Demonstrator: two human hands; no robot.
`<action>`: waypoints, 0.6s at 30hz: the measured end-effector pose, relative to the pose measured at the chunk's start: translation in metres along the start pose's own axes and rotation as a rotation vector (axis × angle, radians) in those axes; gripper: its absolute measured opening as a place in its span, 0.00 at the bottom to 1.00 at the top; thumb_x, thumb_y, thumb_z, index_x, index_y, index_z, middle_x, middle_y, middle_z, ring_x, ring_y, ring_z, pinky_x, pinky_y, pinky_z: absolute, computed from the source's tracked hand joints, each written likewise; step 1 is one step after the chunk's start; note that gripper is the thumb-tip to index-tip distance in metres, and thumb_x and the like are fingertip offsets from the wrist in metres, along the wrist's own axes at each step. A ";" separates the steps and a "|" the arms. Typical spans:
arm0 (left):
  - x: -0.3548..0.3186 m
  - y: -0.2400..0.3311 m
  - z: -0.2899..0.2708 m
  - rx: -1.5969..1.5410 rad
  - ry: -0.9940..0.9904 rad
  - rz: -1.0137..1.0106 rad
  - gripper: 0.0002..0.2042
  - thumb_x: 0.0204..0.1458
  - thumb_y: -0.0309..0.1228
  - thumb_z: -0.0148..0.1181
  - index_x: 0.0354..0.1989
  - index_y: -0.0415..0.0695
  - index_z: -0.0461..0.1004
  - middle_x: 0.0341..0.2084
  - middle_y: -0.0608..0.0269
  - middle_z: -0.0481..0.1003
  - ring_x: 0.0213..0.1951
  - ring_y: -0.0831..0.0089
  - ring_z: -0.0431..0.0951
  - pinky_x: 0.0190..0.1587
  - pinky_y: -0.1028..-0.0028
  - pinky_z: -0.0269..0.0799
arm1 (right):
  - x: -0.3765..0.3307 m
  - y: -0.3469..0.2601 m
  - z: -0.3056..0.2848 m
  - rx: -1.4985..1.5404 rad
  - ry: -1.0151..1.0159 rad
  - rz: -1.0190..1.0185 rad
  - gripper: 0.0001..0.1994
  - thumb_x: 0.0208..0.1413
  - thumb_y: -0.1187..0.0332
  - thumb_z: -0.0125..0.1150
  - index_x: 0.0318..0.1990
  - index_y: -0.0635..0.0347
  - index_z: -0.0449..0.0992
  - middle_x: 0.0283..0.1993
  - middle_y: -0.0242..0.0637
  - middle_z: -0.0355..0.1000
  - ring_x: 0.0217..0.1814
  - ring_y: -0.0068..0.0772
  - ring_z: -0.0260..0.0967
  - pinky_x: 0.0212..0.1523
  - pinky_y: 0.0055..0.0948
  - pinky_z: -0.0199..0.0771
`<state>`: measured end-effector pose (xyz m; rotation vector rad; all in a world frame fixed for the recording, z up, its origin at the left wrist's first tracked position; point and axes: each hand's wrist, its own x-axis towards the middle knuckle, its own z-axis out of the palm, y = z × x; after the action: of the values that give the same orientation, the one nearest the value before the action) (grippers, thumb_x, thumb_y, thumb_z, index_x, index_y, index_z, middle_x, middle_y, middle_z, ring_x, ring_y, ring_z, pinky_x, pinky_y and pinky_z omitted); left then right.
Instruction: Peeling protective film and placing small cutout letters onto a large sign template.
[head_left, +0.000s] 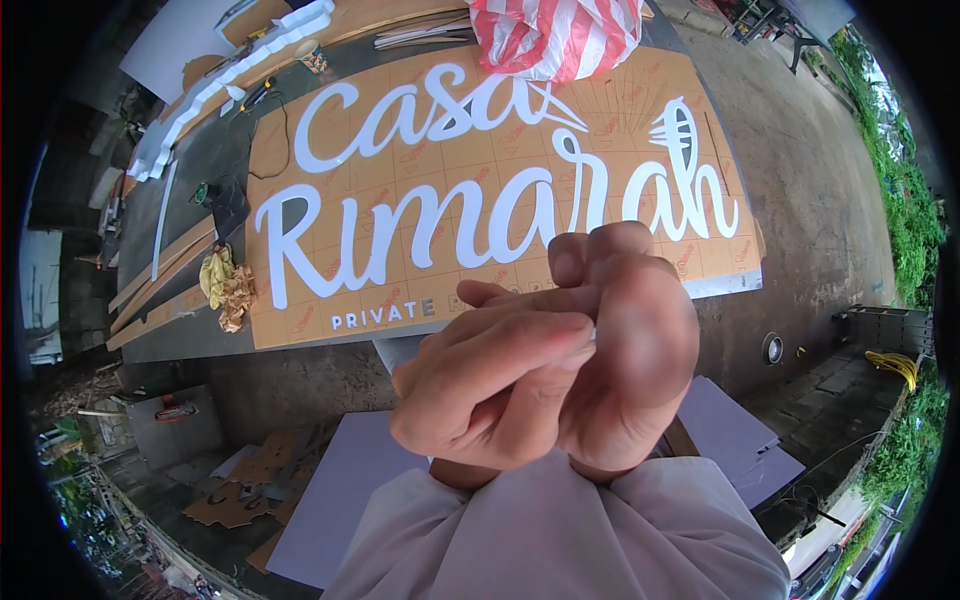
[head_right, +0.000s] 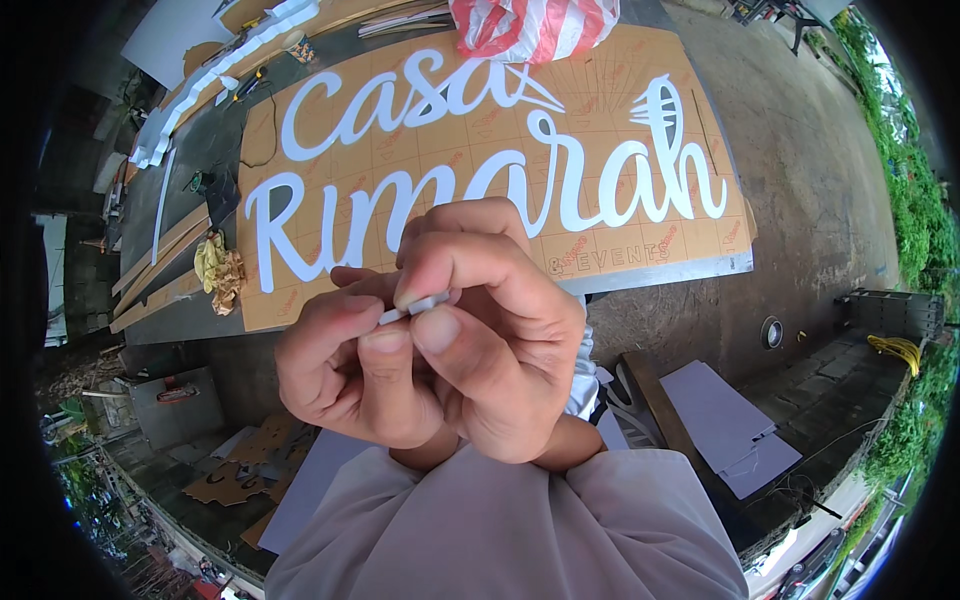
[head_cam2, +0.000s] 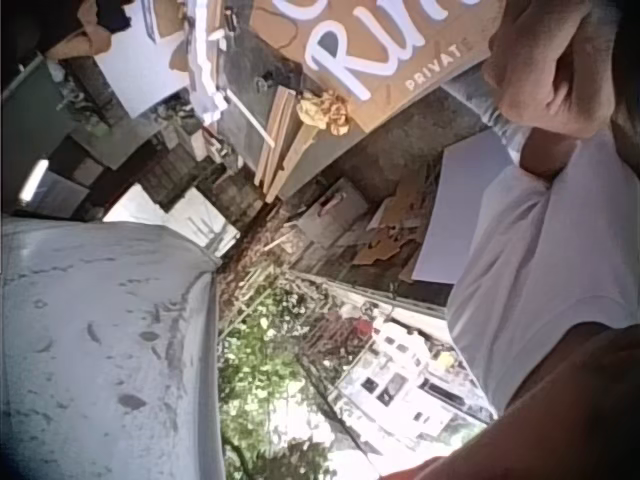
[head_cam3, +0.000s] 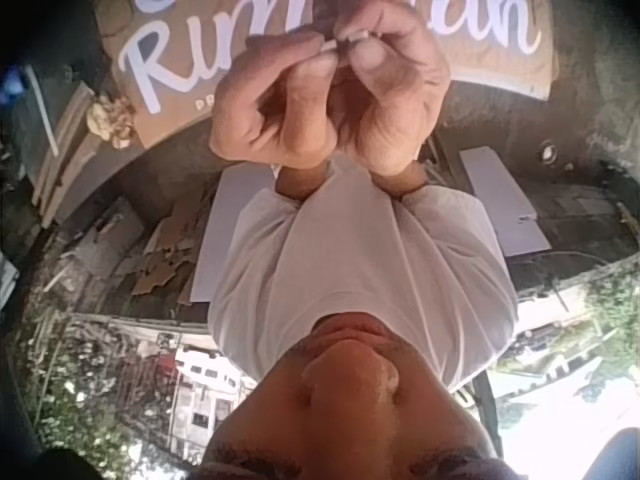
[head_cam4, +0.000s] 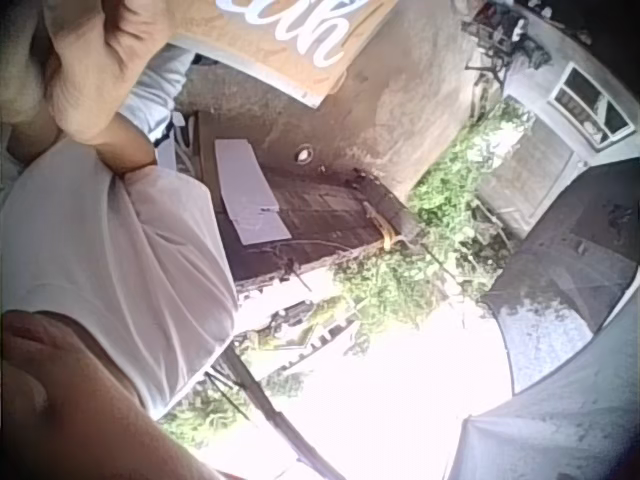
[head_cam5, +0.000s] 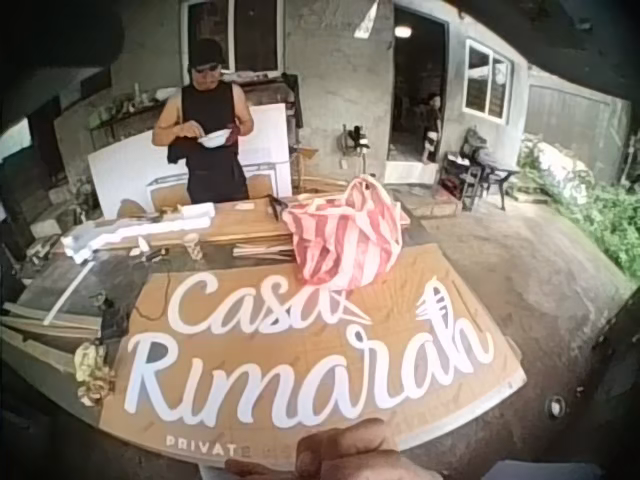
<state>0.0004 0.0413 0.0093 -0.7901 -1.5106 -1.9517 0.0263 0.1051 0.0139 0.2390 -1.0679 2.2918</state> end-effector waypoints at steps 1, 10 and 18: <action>0.000 0.000 -0.001 0.005 -0.015 0.020 0.08 0.49 0.25 0.54 0.34 0.35 0.65 0.17 0.58 0.71 0.22 0.80 0.70 0.37 0.82 0.65 | 0.000 0.000 -0.001 -0.008 -0.018 -0.003 0.08 0.48 0.76 0.50 0.36 0.69 0.68 0.39 0.41 0.60 0.39 0.27 0.58 0.44 0.26 0.60; 0.003 -0.001 0.004 -0.089 0.095 0.033 0.06 0.43 0.17 0.57 0.30 0.35 0.70 0.22 0.49 0.76 0.25 0.69 0.78 0.29 0.81 0.71 | 0.001 0.004 -0.001 0.028 -0.028 -0.035 0.08 0.48 0.76 0.51 0.36 0.70 0.70 0.39 0.41 0.60 0.40 0.28 0.59 0.43 0.27 0.62; 0.001 0.003 -0.003 0.044 -0.032 -0.038 0.06 0.49 0.25 0.53 0.34 0.37 0.65 0.17 0.62 0.71 0.23 0.81 0.70 0.44 0.79 0.63 | 0.004 0.003 -0.003 0.050 -0.037 -0.022 0.08 0.47 0.78 0.51 0.36 0.71 0.70 0.38 0.42 0.60 0.39 0.29 0.60 0.43 0.27 0.62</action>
<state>0.0022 0.0376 0.0113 -0.7824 -1.5925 -1.9356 0.0212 0.1072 0.0117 0.3128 -1.0222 2.3051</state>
